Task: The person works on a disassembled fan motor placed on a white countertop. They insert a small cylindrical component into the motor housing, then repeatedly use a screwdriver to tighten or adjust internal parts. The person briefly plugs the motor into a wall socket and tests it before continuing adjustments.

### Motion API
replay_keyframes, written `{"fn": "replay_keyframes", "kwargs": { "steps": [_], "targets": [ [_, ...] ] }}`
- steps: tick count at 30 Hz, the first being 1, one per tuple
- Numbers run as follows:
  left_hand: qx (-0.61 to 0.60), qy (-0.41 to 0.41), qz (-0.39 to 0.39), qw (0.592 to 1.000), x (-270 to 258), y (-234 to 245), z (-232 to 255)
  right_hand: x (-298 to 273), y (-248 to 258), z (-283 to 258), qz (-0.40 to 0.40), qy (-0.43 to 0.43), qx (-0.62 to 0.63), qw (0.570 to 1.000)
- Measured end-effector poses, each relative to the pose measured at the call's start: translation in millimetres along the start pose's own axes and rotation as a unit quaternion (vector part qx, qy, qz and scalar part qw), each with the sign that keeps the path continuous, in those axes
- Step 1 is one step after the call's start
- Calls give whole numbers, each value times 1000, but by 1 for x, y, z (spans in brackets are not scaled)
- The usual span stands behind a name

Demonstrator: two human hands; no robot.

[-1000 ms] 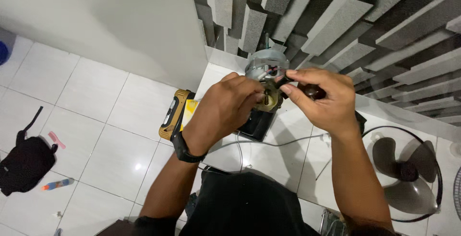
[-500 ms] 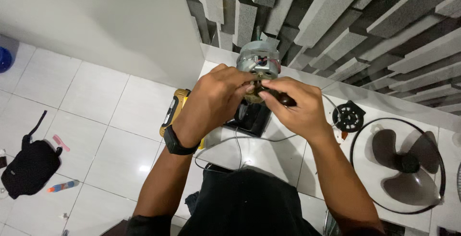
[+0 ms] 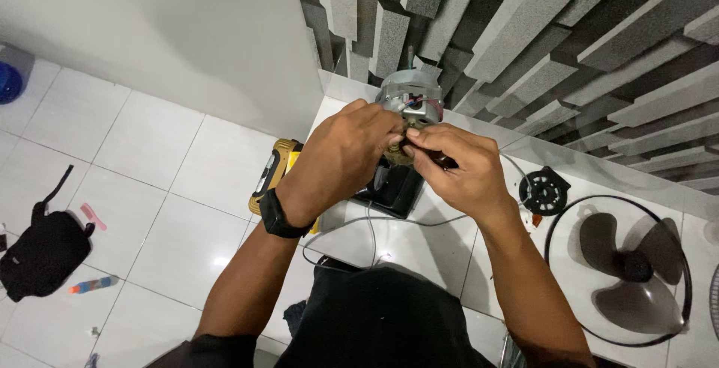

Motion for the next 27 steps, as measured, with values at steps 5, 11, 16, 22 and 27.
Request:
{"fn": "replay_keyframes", "kwargs": {
  "steps": [5, 11, 16, 22, 27],
  "targets": [
    [-12, 8, 13, 1000, -3, 0, -2, 2, -1, -2, -15, -9, -17, 1000],
    [-63, 21, 34, 997, -12, 8, -1, -2, 0, 3, -6, -12, -21, 1000],
    [-137, 40, 65, 988, -20, 10, -2, 4, 16, 4, 14, 2, -35, 999],
    [-161, 44, 100, 981, -24, 3, -6, 23, 19, -5, -22, 18, -12, 1000],
    [-183, 72, 104, 975, -24, -2, -12, 31, 14, -5, -54, 18, -27, 998]
  ]
}}
Point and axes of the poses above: each hand's wrist, its own x-axis towards the middle knuckle, its own y-axis out of the back of the hand, z = x × y, the point moved 6 cm from there along x, towards the middle knuckle, and after that the axes turned 6 degrees about -z, right-handed, at the moved point
